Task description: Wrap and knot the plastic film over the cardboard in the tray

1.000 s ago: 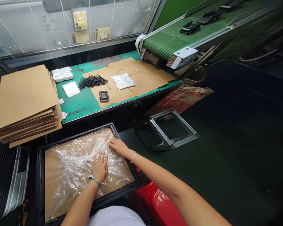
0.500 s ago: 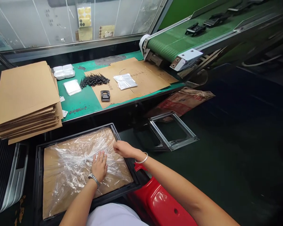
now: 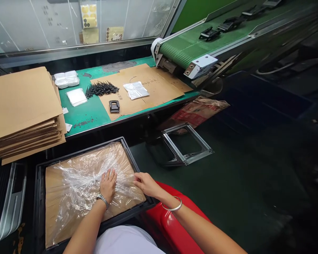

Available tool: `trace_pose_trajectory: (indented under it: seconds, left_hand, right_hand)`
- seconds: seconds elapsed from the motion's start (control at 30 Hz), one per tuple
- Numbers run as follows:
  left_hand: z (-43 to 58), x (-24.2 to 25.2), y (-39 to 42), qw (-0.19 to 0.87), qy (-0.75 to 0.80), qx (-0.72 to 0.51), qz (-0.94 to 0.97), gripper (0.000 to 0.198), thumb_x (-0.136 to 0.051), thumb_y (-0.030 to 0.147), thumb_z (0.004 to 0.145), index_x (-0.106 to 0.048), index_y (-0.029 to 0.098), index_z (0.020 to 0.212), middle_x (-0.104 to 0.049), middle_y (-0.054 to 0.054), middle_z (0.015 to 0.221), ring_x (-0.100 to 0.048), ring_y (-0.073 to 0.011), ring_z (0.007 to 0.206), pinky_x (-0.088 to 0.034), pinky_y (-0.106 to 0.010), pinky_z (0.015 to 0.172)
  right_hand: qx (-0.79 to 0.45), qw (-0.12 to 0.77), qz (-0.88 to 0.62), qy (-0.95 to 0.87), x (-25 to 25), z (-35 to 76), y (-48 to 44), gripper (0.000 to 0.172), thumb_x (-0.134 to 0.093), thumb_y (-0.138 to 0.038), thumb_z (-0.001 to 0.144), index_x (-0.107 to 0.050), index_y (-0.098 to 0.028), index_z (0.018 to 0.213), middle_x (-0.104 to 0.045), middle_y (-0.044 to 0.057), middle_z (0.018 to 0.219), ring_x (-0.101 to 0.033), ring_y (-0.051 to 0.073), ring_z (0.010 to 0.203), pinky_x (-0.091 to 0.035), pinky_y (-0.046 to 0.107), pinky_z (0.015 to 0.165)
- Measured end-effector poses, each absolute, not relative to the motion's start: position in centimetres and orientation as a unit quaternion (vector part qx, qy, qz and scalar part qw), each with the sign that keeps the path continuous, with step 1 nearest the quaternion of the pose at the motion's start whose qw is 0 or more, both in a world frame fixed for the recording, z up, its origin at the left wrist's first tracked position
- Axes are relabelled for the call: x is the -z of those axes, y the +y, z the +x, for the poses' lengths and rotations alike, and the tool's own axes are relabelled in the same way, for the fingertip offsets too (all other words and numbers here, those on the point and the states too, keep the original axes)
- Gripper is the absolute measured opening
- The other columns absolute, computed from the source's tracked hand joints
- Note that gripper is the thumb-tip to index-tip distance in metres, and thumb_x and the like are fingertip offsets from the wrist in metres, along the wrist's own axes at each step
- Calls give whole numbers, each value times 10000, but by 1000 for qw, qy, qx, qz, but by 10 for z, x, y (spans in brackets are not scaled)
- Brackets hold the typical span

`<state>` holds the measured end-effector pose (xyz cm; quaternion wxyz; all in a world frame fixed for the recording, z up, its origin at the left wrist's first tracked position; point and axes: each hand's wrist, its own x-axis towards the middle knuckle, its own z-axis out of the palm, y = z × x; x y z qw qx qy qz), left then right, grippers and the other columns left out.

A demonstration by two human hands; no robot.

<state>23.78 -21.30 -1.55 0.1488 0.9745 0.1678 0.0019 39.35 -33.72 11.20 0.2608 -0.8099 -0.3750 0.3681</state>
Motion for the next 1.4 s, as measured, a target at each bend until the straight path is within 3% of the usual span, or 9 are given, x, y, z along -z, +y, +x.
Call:
trace_pose_trajectory:
  seconds: [0.23,0.47,0.63,0.93,1.1,1.17,1.23,1.3,1.4]
  left_hand:
    - [235,21,-212,122,147,-17,982,441,-302,206,870,-347,233,1308,-375,-17,1376,-266,-214,1297,-295,-447,1033]
    - [233,7,-211,129,113,-29,985,461,-323,224,856,-336,207,1317,-364,-55,1385,-249,-239,1303,-286,-466,1024]
    - [242,-23,-216,186,156,-49,969,486,-386,259,832,-350,193,1312,-324,-128,1401,-258,-259,1298,-254,-502,1019]
    - [290,-120,-278,683,104,-28,723,594,-386,430,840,-254,161,1353,-310,-113,1410,-296,-205,1286,-228,-390,1085]
    - [286,-142,-310,893,265,-68,358,573,-391,461,832,-353,140,1305,-460,-136,1308,-425,-194,1203,-293,-356,1056]
    - [281,-152,-310,901,320,-117,270,517,-431,432,824,-421,156,1261,-488,-113,1289,-437,-184,1193,-288,-329,1060]
    - [276,-163,-304,916,322,-115,208,484,-415,438,829,-470,164,1224,-500,-100,1281,-430,-188,1199,-291,-326,1057]
    - [268,-173,-294,938,294,-99,157,510,-361,475,839,-474,159,1223,-492,-106,1286,-415,-201,1211,-303,-337,1048]
    - [254,-179,-278,934,321,-127,90,551,-291,508,847,-425,171,1261,-482,-119,1292,-429,-197,1200,-322,-342,1032]
  right_hand:
    - [-351,474,-784,-196,-174,453,-375,280,-577,-437,643,-506,-170,596,-444,-28,555,-379,102,546,-313,231,537]
    - [-326,497,-803,-53,-160,454,-422,484,-624,-623,498,-529,-160,601,-438,-26,536,-336,85,490,-272,226,467]
    - [-320,503,-803,-19,-137,433,-438,543,-504,-716,568,-469,-174,575,-325,-66,473,-249,69,441,-197,209,431]
    - [-262,440,-828,-229,-138,362,-403,482,-291,-569,831,-378,-193,542,-371,-30,510,-331,99,492,-261,227,463]
    - [-36,329,-890,-313,-141,333,-372,448,-244,-390,902,-455,-195,558,-504,50,578,-445,167,610,-361,304,599]
    - [55,289,-900,-321,-143,327,-361,379,-301,-368,893,-533,-193,650,-581,104,736,-495,230,783,-387,394,735]
    - [110,299,-887,-336,-145,321,-351,302,-332,-339,890,-570,-155,916,-562,155,1048,-449,282,1045,-356,472,873]
    - [103,332,-846,-404,-146,312,-345,387,-289,-306,909,-429,-104,1207,-428,164,1275,-330,271,1221,-311,490,961]
    - [14,363,-758,-541,-148,288,-340,521,-169,-373,930,-197,-95,1370,-340,155,1364,-276,246,1277,-314,462,988]
